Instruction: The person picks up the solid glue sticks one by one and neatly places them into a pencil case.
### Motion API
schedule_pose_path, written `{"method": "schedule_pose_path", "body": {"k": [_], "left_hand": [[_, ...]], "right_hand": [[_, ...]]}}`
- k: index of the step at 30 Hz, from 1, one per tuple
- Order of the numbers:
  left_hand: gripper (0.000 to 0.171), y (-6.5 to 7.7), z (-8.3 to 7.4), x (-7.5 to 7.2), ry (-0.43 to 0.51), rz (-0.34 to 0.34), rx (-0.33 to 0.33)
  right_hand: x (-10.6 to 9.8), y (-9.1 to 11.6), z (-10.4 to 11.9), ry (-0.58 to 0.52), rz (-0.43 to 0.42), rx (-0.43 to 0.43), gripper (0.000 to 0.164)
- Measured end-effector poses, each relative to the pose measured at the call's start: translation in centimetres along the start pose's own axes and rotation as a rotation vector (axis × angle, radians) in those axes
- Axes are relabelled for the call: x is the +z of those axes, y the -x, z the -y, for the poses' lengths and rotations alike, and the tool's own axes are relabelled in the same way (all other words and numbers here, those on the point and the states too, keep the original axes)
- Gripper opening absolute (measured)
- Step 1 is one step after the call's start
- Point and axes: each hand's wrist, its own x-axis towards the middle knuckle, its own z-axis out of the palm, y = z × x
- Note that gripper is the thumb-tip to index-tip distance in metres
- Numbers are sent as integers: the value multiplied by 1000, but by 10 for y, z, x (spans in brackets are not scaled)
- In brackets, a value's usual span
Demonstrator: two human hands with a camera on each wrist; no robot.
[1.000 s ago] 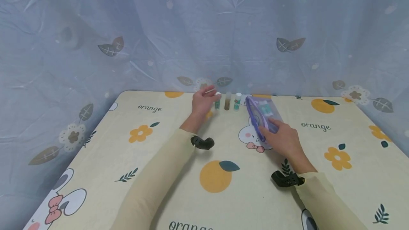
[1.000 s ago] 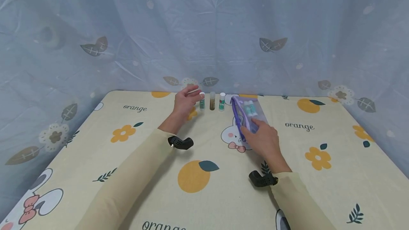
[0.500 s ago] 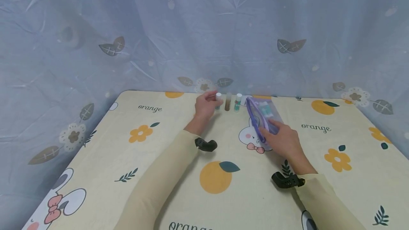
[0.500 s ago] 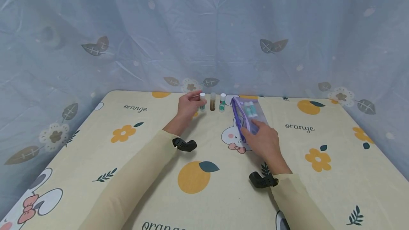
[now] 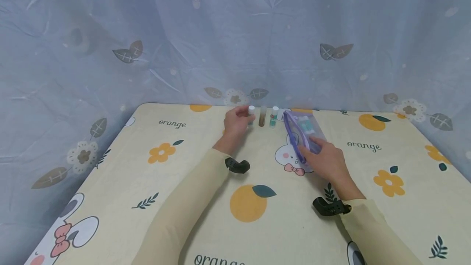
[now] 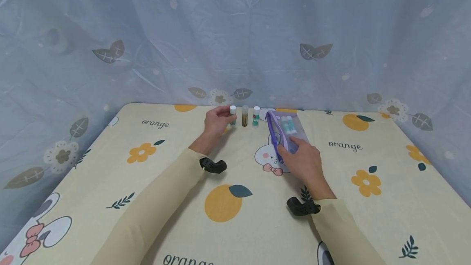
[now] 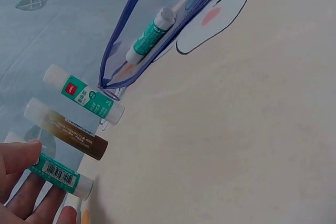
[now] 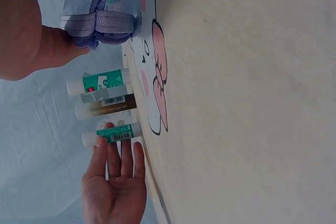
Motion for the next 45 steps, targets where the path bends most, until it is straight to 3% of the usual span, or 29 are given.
{"method": "schedule_pose_path", "body": {"k": [23,45], "left_hand": [[33,2,-3,0,-15,-35,11],[34,1,-27,-4,6,-73,72]], "right_hand": [[0,4,-2,0,3,-33,85],[2,4,-2,-4,-13,-33,83]]}}
